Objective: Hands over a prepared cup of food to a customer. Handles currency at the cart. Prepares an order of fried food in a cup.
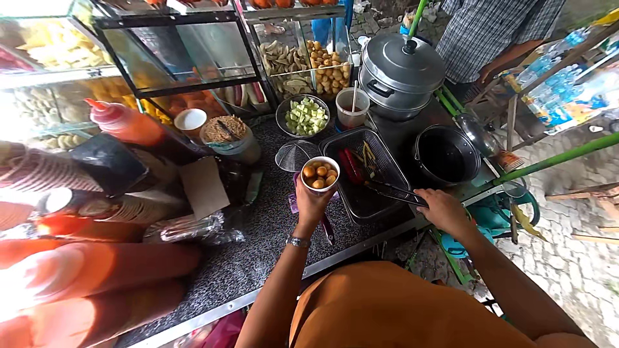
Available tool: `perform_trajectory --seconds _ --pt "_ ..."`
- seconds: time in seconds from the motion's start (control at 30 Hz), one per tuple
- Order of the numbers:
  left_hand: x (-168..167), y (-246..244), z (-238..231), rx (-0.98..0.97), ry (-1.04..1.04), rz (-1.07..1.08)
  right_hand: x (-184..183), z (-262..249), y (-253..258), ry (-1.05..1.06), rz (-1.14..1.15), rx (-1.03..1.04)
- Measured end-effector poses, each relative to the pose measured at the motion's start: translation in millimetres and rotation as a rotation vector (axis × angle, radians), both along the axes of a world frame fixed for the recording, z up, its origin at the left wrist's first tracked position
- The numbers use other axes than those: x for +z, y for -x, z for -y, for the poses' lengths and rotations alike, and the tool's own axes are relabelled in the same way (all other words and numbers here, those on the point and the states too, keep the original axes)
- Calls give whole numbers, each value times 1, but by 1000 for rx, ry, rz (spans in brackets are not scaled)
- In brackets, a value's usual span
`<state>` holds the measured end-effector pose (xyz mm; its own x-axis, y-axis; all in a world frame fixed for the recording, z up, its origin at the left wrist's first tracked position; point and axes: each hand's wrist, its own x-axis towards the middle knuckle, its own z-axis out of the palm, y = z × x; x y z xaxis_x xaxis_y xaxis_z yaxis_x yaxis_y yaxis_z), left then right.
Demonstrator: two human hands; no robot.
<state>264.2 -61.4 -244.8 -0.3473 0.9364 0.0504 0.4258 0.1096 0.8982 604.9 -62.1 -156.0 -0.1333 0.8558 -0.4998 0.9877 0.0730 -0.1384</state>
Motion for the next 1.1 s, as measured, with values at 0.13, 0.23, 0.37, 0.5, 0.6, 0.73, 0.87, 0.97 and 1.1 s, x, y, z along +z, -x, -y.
perform_trajectory --seconds 0.13,0.23,0.37,0.5,0.6,0.73,0.87,0.97,1.1 --pt "0 -2 5 -27 -24 -48 25 0 3 -212 -228 -1" --pt "-4 -8 8 -48 -53 -48 40 4 18 -316 -343 62" --pt "-5 -13 13 -35 -76 7 43 1 24 -318 -378 65" --pt "3 -13 26 8 -92 80 15 -10 16 -327 -398 -58" --pt "12 -2 47 42 -117 129 -30 -27 31 -235 -389 -155" --pt "17 29 96 117 -100 116 -66 -38 65 -309 -333 -127" --pt "18 65 161 295 -131 35 -53 -41 137 -449 -613 174" --pt "13 89 216 430 -158 2 -36 -31 232 -301 -861 418" --pt "11 107 281 638 -137 -10 -27 9 374 -81 -1066 722"
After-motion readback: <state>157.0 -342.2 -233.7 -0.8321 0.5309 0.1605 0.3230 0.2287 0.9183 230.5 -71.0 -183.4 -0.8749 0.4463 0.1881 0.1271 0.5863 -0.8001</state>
